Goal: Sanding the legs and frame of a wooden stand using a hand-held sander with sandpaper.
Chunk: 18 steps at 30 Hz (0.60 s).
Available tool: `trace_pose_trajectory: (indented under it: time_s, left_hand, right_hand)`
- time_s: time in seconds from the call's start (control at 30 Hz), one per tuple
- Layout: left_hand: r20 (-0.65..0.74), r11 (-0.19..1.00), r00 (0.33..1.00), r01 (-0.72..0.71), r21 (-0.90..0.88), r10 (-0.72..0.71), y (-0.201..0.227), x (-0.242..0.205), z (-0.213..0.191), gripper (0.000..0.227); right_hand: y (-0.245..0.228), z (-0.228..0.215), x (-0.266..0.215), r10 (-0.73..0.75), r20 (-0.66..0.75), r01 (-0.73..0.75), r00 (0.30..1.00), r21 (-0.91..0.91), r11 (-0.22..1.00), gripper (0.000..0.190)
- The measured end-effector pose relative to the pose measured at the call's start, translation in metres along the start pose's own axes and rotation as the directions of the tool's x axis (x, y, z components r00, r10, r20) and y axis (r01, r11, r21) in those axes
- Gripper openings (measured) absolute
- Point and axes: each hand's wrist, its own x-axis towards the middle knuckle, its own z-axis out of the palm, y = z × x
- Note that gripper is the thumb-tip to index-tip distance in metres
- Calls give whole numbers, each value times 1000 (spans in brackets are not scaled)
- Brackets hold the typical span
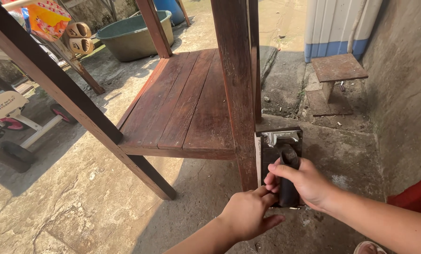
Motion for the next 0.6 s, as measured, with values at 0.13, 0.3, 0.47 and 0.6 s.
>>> trace_pose_trajectory:
  time_s: [0.13,0.3,0.47,0.6]
  left_hand:
    - [660,928,653,244,283,-373,-10,46,-89,51]
    - [-85,696,712,700,159,-697,-26,91,-165,50]
    - [-432,936,831,305,-174,-351,-15,122,-165,52]
    - [-323,887,827,441,-137,-461,-34,120,-159,53]
  right_hand:
    - [-15,8,-2,-204,248,317,947,-625,714,45]
    - [-19,18,22,-484,250,412,839,-872,263,46]
    - [16,17,41,-205,176,127,963,-965,-228,61]
    - [-7,37,20,-152,189,147,970,-956,-253,59]
